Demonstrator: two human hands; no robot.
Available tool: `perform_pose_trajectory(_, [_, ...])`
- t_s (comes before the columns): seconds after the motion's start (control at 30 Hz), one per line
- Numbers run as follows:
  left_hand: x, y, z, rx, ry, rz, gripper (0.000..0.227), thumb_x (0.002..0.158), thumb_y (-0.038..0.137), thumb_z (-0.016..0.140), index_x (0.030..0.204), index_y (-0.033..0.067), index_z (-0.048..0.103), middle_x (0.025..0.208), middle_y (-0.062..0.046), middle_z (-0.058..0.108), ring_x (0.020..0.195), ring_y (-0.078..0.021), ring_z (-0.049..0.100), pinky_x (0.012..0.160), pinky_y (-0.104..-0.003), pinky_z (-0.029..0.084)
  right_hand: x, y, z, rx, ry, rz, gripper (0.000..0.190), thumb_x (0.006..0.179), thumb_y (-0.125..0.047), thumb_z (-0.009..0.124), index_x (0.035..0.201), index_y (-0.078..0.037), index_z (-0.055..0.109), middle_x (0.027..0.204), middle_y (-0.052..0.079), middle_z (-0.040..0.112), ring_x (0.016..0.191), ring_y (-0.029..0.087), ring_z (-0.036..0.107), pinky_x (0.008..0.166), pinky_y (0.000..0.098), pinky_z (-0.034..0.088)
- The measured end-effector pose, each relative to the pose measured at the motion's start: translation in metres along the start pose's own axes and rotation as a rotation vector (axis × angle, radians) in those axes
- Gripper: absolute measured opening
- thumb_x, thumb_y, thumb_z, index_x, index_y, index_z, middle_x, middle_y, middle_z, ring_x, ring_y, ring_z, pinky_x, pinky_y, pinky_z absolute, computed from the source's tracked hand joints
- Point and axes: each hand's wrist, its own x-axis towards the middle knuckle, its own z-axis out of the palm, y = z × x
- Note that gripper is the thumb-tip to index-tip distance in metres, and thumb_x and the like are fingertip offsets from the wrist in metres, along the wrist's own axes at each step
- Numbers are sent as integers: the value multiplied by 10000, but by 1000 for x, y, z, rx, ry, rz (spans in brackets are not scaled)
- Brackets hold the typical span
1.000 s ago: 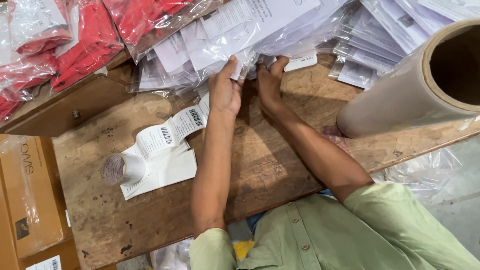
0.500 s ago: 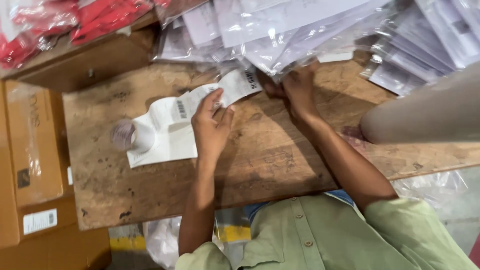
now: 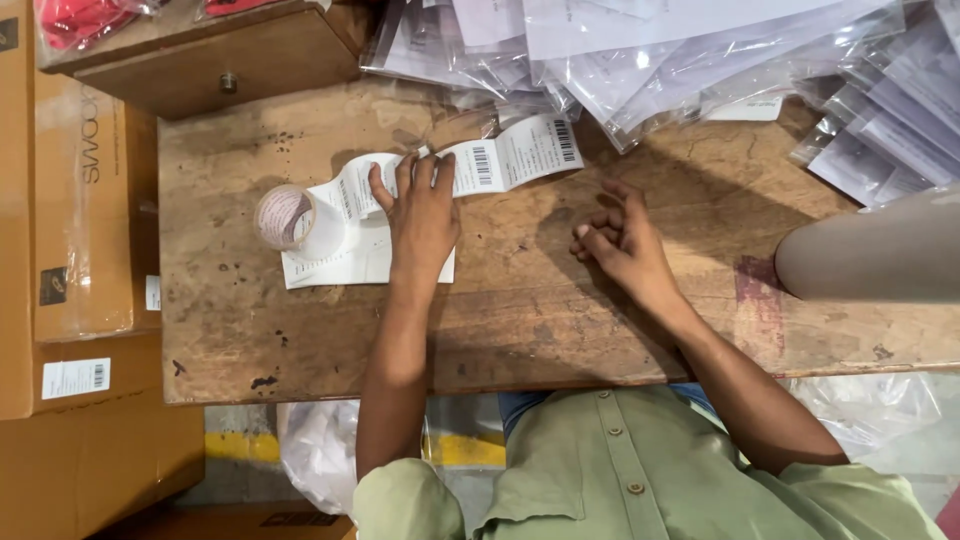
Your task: The person repeatedly tears individual shipping labels from a continuous roll on a wooden workbench. They separate each label by hand, place the torn pieces into a small pile, and continue the process with the remaining roll. Cardboard boxes and plastic-wrapped items are visible nearby.
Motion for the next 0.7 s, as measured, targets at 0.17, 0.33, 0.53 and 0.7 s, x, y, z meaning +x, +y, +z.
perform_pose_trajectory(0.17, [-21,-8,29,42,221,62,349,898,48,762,1241,89,715,1246,-46,661,1310,-236,544,1248,-599,157,-18,14,1,-31,-24,-55,577,980,22,575,1498,40,321,1043,207,670,921,236,713,813,370,641])
perform_pose_trajectory(0.33, [-56,26,4,34,468,153,322,885,58,754,1200,122,744,1248,-27,686,1234,-218,569,1201,-577,316,-29,7,17,-404,121,-346,610,986,-117,685,1498,-29,365,1363,259,538,1216,310,633,947,453,625])
perform_pose_trajectory(0.53, [-76,34,16,-83,463,154,331,931,156,782,1257,142,732,1295,-32,682,1252,-225,557,1181,-508,365,1,26,39,-1147,252,-822,810,961,-485,875,1617,-328,427,1665,206,55,1530,391,-37,1213,611,-61])
perform_pose_trajectory(0.7, [-77,24,19,-51,456,134,327,942,191,786,1262,196,720,1267,-1,685,1269,-207,555,1210,-502,369,32,17,47,-1453,366,-984,729,1004,-208,840,1576,-490,488,1744,165,-46,1608,387,-74,1305,578,-125])
